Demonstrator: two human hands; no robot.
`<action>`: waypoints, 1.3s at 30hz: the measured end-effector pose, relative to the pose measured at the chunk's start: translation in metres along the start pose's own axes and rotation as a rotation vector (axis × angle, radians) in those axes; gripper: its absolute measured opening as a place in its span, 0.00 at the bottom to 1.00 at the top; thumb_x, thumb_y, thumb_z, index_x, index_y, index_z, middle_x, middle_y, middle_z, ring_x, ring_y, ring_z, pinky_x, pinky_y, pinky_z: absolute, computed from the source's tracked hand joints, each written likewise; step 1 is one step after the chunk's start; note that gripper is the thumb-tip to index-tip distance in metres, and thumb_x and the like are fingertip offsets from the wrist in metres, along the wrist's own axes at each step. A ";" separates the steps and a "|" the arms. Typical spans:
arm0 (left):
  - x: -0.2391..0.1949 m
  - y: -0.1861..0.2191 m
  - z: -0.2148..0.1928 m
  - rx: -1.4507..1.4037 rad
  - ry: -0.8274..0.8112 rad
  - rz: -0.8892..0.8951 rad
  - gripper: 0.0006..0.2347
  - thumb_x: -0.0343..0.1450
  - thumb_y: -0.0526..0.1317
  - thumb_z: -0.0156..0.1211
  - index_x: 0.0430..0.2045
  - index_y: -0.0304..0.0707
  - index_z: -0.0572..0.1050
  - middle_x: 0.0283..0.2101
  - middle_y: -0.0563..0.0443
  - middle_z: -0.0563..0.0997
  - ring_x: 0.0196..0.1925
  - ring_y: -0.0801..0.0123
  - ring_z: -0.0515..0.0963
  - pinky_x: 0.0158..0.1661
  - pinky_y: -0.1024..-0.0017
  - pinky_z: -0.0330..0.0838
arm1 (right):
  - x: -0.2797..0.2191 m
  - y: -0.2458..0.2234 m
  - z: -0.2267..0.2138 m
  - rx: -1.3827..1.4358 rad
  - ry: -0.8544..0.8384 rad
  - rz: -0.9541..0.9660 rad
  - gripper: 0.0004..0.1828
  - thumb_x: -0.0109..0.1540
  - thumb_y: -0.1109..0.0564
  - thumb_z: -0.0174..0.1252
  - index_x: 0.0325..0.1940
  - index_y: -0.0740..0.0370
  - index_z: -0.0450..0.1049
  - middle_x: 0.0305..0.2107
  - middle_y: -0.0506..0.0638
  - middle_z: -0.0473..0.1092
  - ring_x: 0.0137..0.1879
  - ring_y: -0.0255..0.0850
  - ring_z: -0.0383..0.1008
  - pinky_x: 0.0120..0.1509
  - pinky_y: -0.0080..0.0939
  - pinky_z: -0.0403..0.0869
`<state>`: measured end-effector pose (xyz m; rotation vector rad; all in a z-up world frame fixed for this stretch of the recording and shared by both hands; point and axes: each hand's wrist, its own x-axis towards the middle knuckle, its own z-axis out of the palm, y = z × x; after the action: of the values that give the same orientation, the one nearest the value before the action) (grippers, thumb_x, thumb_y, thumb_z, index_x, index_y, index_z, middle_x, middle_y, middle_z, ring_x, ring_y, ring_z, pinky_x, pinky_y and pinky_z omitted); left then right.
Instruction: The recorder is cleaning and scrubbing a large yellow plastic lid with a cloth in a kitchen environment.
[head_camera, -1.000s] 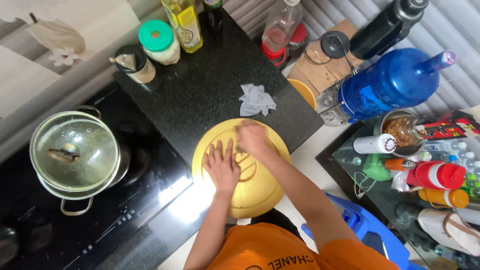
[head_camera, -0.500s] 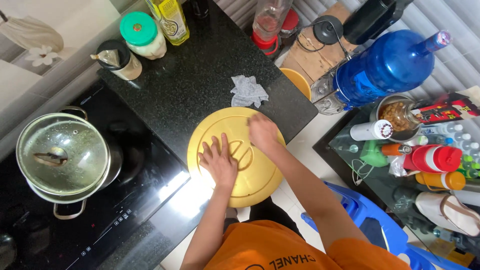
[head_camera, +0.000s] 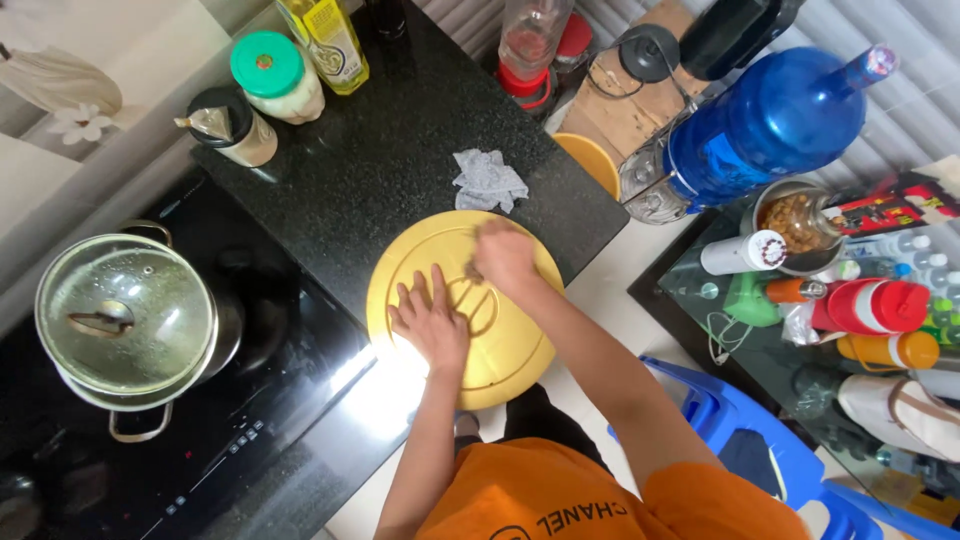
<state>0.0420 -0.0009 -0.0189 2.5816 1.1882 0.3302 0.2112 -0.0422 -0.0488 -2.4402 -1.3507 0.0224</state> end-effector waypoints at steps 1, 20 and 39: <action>0.001 0.002 0.000 0.003 0.007 -0.004 0.36 0.61 0.32 0.59 0.70 0.49 0.63 0.70 0.41 0.63 0.74 0.43 0.55 0.69 0.39 0.39 | -0.013 0.014 -0.004 -0.039 -0.004 0.130 0.08 0.56 0.56 0.62 0.38 0.59 0.76 0.38 0.56 0.75 0.39 0.52 0.79 0.41 0.51 0.78; 0.004 0.002 -0.020 -0.056 0.140 0.268 0.24 0.75 0.54 0.51 0.65 0.48 0.71 0.65 0.34 0.69 0.70 0.40 0.61 0.67 0.42 0.48 | -0.056 0.025 -0.053 0.206 0.193 0.060 0.03 0.58 0.61 0.60 0.36 0.60 0.74 0.37 0.55 0.67 0.48 0.55 0.72 0.50 0.54 0.74; 0.014 0.004 -0.011 -0.089 0.100 0.119 0.23 0.74 0.55 0.54 0.64 0.51 0.74 0.68 0.37 0.67 0.72 0.42 0.59 0.69 0.43 0.44 | -0.021 0.005 -0.043 0.045 0.205 -0.076 0.04 0.59 0.63 0.58 0.37 0.59 0.72 0.35 0.52 0.69 0.47 0.50 0.74 0.51 0.49 0.76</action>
<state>0.0497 0.0090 -0.0065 2.5902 1.0285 0.5315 0.2111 -0.0747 -0.0136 -2.2821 -1.3347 -0.2080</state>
